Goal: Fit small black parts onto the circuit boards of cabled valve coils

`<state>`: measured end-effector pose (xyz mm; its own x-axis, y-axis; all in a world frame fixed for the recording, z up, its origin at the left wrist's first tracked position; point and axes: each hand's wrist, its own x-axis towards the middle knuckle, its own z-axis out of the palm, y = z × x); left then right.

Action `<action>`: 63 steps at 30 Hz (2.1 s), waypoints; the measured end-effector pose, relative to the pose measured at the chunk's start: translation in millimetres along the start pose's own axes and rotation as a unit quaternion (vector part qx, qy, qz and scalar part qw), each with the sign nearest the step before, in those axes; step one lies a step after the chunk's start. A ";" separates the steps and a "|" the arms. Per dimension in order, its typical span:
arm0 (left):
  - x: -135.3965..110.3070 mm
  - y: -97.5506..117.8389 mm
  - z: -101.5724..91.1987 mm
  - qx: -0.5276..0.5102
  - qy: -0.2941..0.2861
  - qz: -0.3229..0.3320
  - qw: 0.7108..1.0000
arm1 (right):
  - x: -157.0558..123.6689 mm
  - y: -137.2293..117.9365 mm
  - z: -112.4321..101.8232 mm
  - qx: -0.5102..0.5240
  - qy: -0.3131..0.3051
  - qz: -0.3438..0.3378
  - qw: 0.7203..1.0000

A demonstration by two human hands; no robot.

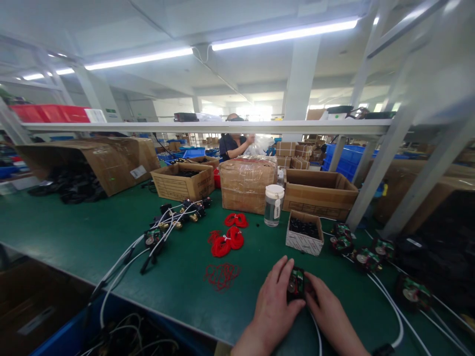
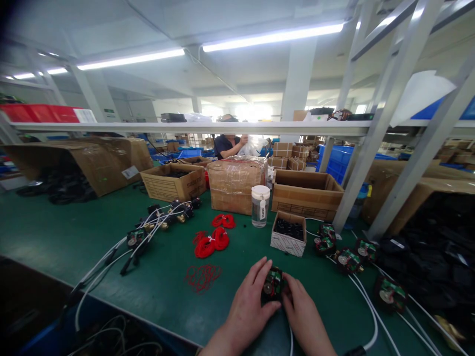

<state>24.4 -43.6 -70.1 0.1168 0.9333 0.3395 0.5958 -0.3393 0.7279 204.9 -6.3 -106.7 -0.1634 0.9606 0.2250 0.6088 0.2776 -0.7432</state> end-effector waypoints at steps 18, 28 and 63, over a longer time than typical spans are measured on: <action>12.0 -53.4 -105.9 0.203 0.087 -0.221 0.950 | -24.7 3.6 -9.7 0.043 0.040 0.052 0.997; 33.4 -22.6 -174.2 -0.151 0.125 -0.243 0.950 | -25.2 -3.1 -11.9 0.056 0.044 0.058 0.996; 32.9 78.9 -121.1 -0.500 -0.179 -0.315 0.786 | -14.4 -114.4 -26.0 0.468 -0.091 0.118 0.871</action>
<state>-20.9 -53.9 70.5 0.3721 0.8651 -0.3365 -0.2762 0.4492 0.8496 157.8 -52.3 -8.5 -0.2926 0.9552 -0.0439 -0.2430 -0.1187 -0.9627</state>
